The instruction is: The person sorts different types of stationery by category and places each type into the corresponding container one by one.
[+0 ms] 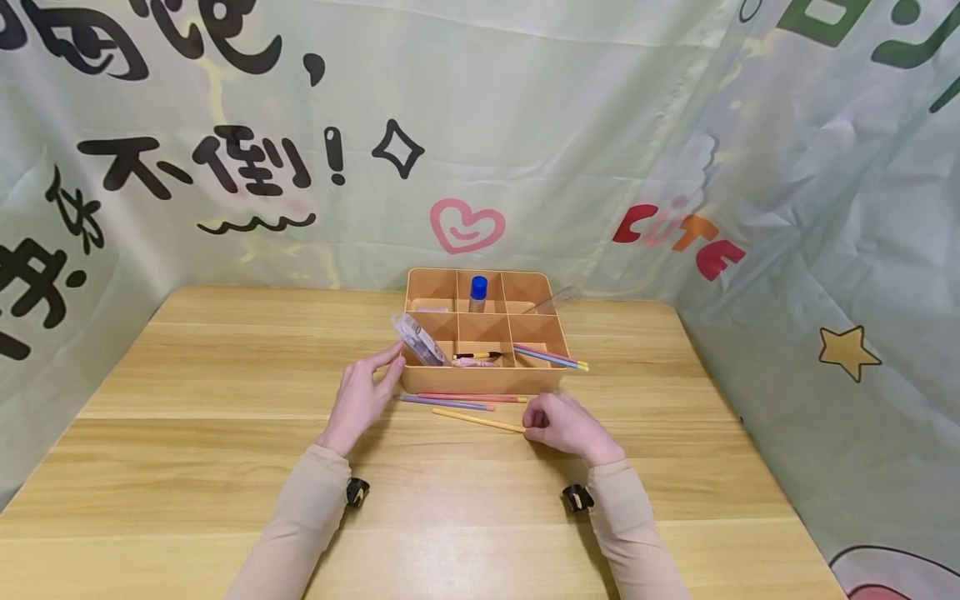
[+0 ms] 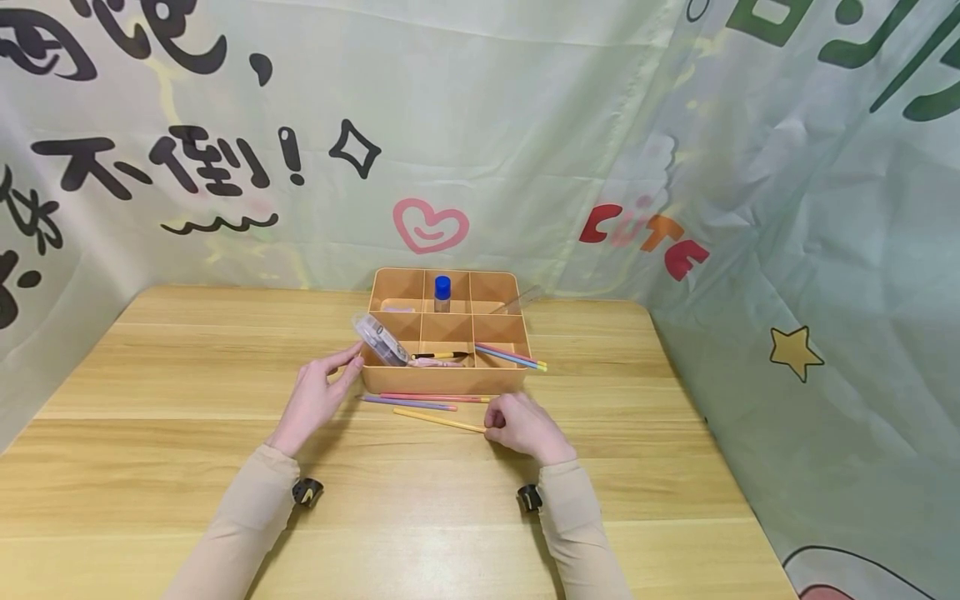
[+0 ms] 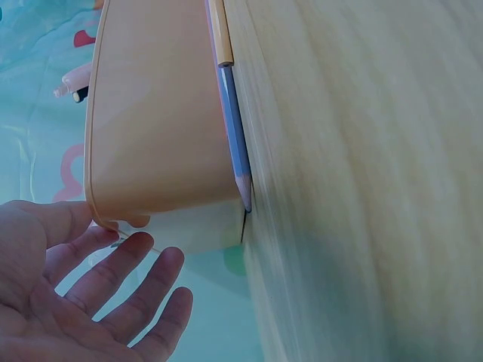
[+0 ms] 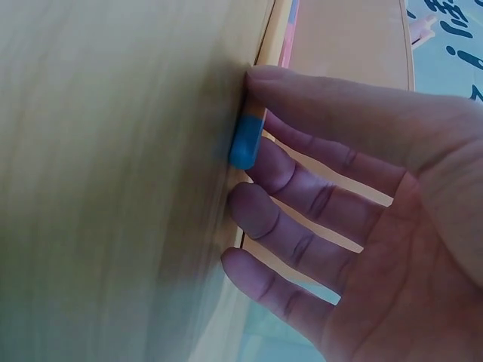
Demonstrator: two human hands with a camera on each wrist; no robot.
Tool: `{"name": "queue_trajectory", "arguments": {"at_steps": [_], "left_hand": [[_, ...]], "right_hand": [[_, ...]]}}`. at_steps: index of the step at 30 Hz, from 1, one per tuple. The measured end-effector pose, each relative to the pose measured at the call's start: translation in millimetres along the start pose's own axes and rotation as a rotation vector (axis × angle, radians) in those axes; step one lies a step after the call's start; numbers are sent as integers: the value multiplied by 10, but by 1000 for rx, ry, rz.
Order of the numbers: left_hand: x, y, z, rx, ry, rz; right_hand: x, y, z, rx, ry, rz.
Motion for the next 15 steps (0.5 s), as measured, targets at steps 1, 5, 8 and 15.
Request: {"name": "queue_trajectory", "arguments": {"at_steps": [1,5,8,15], "left_hand": [[0,0,-1,0,0,1],[1,2,-9,2,2,4],[0,3,-6,4,3,5],[0,2,-1,3,2,6]], "right_hand": [[2,0,2,2,0,0],[7,3,4,5,0,0],[7,2,4,5,-2,-2],[-4,-5,-15,-16,-13,-4]]}}
Point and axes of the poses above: each hand's wrist, its own y-axis towards the middle knuckle, its own x-axis out of the palm, z = x × y, the point moved 3 cm from there along y, towards the middle knuckle, and after that the axes turned 7 degrees about -x, right-handed, at the moved point
